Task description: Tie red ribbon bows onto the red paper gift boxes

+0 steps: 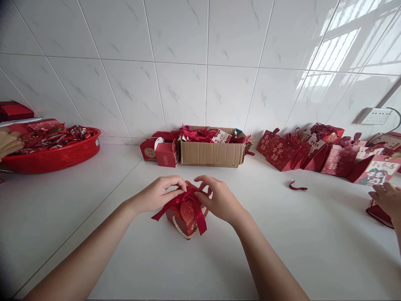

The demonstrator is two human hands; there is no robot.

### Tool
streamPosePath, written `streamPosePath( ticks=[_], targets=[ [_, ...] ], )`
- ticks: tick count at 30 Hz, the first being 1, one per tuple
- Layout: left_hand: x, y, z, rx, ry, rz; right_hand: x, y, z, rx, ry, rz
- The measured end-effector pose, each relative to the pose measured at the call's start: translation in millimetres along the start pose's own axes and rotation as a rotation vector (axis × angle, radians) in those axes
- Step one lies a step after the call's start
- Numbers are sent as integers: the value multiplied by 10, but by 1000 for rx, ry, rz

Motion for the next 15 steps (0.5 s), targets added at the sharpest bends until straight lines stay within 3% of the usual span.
streamPosePath(
  ticks=[5,15],
  targets=[
    [43,36,21,-33,-3,89,-46,-51,11,96,36,-38],
    [-27,-34,3,14,63,14,-101,-41,-26,84,43,-100]
  ],
)
Point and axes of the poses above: each hand's wrist, its own z-axis towards the middle knuckle, its own x-axis out of the back of the hand, y = z × x, the point moved 3 cm from there along z, towards the middle knuckle, and after that the axes turned 14 degrees about x, right-handed, at the moved point
